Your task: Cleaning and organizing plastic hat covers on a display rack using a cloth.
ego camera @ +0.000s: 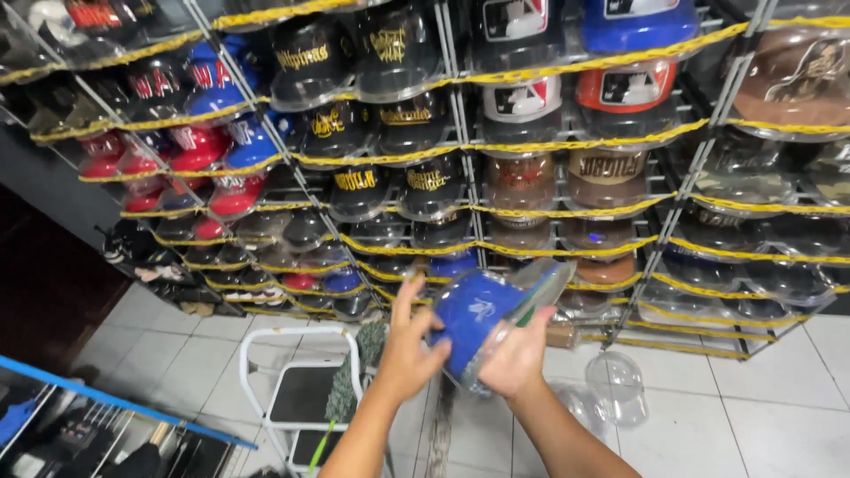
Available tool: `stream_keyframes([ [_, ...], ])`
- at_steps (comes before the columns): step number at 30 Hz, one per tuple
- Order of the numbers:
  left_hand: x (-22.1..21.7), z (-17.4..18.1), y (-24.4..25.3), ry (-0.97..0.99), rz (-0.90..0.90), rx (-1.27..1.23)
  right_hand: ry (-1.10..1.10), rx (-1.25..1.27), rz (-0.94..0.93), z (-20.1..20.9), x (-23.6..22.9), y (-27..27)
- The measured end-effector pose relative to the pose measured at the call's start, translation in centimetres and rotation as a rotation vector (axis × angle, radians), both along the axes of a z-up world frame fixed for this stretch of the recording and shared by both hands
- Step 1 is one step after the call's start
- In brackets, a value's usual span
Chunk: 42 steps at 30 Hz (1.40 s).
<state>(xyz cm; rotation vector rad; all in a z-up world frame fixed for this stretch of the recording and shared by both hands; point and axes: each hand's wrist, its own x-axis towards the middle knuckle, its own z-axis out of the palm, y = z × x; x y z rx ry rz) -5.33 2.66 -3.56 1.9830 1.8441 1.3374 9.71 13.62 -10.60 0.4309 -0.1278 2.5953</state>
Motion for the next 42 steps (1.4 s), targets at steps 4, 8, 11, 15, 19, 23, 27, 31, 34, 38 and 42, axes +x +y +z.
stream_keyframes([
  [4, 4.6, 5.7, 1.7, 0.092, 0.104, -0.162, -0.042, 0.063, -0.120, 4.6, -0.5, -3.4],
  [8, 4.8, 4.9, 0.5, 0.364, 0.140, -0.317, -0.331, -0.186, -0.183, 3.1, -0.9, -1.3],
  [11, 3.8, 1.7, -1.4, 0.353, 0.082, -0.196, -0.229, -0.131, -0.135, 2.3, -0.3, -0.8],
  [15, 2.5, -0.2, -2.1, 0.367, 0.002, -0.222, -0.392, -0.065, -0.289, 2.4, -0.9, -0.4],
  [19, 3.0, 4.0, -1.3, 0.102, 0.076, -0.461, -0.476, -0.003, -0.291, -1.8, -3.0, 0.0],
  [23, 3.4, 7.9, 1.4, -0.310, 0.139, -0.385, -0.654, 0.279, -0.586, -3.7, -5.1, -0.7],
  [27, 1.6, 6.2, 3.4, -0.026, 0.252, -0.354, -0.542, 0.034, -0.527, 2.9, -4.0, -3.5],
  [31, 2.2, 5.0, 1.1, -0.084, 0.183, -0.430, -0.479, -0.251, -0.411, 8.7, -1.7, -3.2],
  [34, 3.5, 4.9, -0.1, -0.254, 0.048, -0.326, -0.626, -0.098, -0.568, 5.2, -2.9, -1.8],
  [38, 2.4, 1.6, -0.7, -0.603, 0.020, -0.218, -1.178, 1.135, -0.832, -2.5, -0.7, -4.3],
  [42, 3.0, 2.5, -1.9, -0.744, 0.138, -0.316, -1.030, 1.743, -1.060, -15.5, 1.4, -5.6],
])
